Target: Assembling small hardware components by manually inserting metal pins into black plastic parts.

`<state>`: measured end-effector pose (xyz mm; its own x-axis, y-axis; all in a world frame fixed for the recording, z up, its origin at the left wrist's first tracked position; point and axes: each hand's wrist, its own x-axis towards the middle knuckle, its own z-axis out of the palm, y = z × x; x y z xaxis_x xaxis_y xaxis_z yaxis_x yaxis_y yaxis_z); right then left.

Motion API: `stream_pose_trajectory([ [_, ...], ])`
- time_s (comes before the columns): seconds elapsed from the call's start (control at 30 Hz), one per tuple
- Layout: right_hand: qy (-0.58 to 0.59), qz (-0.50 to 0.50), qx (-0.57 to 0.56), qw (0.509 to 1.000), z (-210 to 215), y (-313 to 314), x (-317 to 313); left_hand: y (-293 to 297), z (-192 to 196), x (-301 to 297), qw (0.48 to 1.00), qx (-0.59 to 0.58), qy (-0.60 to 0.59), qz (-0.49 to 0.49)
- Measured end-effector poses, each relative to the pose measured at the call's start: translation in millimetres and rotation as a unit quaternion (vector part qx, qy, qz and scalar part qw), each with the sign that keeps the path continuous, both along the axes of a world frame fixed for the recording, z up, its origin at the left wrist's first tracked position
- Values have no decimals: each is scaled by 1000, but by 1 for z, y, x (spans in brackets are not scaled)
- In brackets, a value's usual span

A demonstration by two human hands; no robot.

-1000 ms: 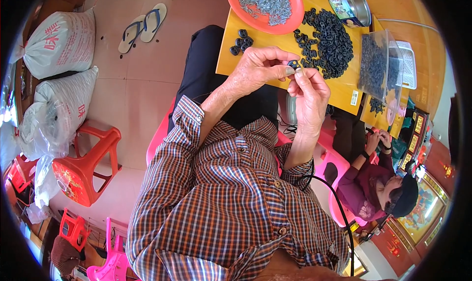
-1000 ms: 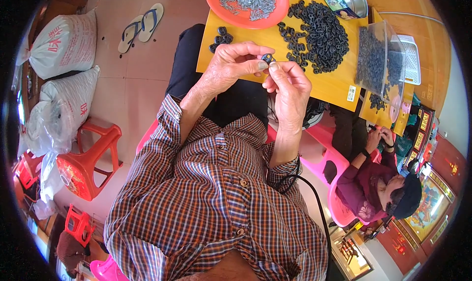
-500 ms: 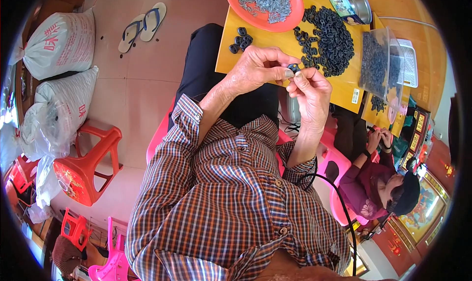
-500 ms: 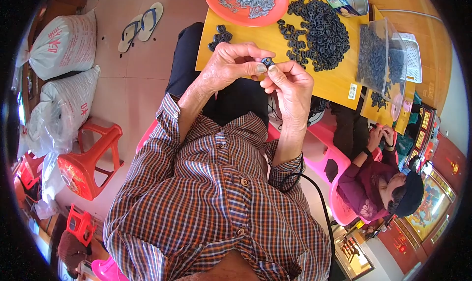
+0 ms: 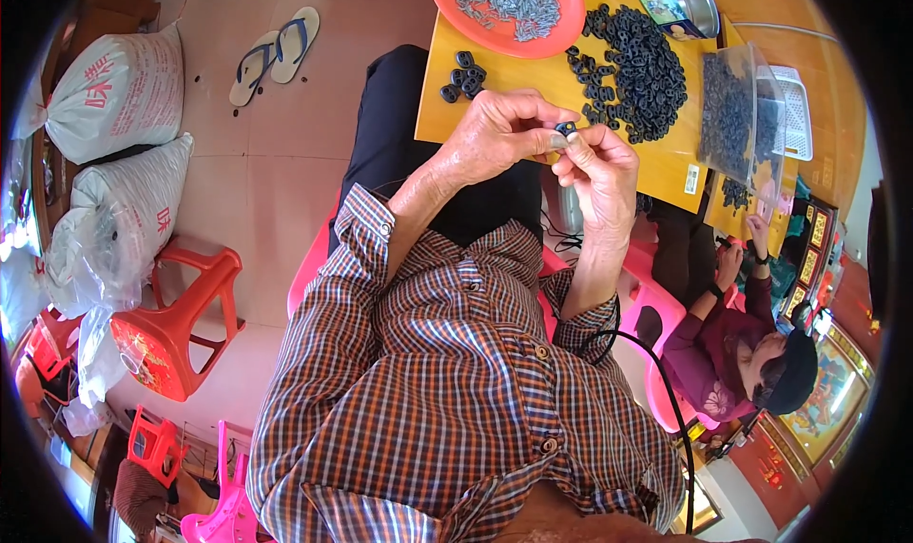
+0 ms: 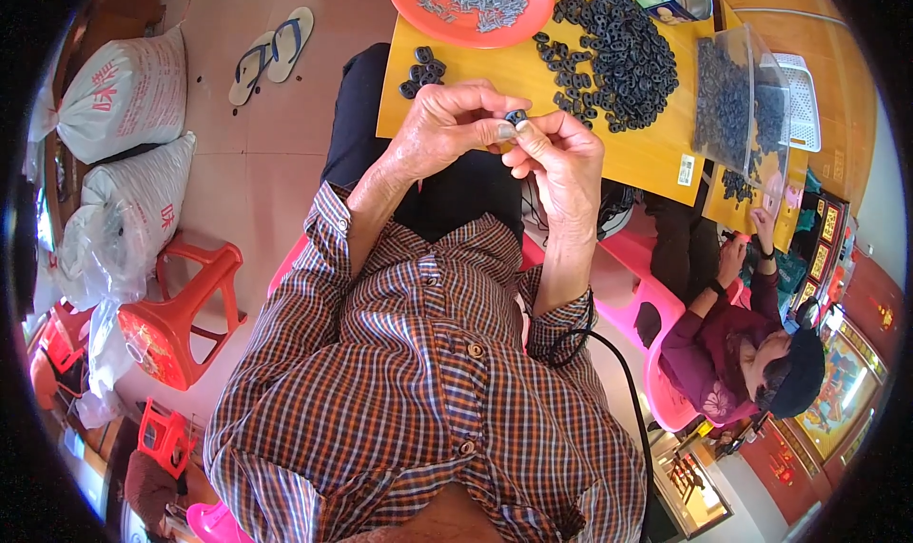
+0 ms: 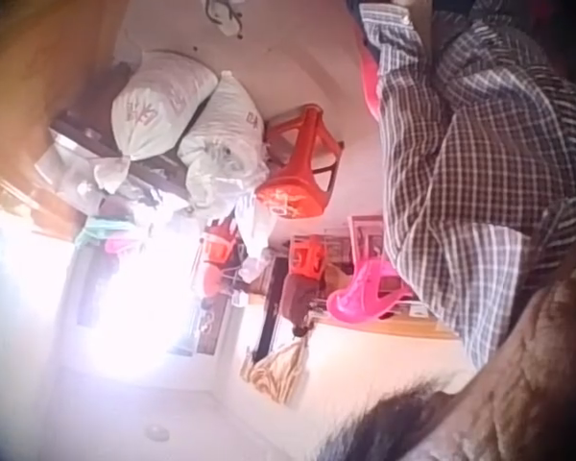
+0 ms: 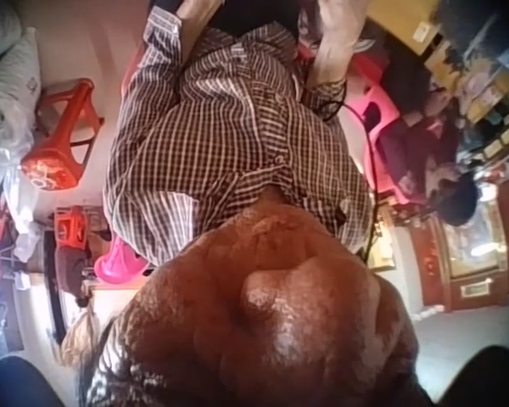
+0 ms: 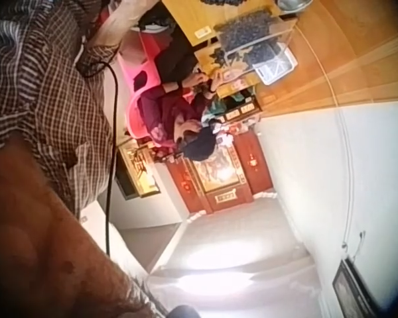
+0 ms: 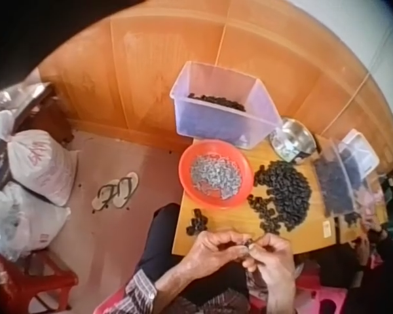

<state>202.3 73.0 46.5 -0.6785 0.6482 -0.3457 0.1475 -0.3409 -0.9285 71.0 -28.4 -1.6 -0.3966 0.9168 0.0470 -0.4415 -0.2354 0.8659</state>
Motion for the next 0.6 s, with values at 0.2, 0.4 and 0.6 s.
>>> stream_pose_trajectory([
  [0.2,25,-19,13,999,9,-7,-1,1,-4,6,997,10,-73,-7],
  [0.4,39,-30,4,999,3,-10,1,0,-3,7,997,12,-71,-4],
  [0.6,42,-12,23,999,-8,-9,3,1,-2,7,999,-33,-13,-1],
])
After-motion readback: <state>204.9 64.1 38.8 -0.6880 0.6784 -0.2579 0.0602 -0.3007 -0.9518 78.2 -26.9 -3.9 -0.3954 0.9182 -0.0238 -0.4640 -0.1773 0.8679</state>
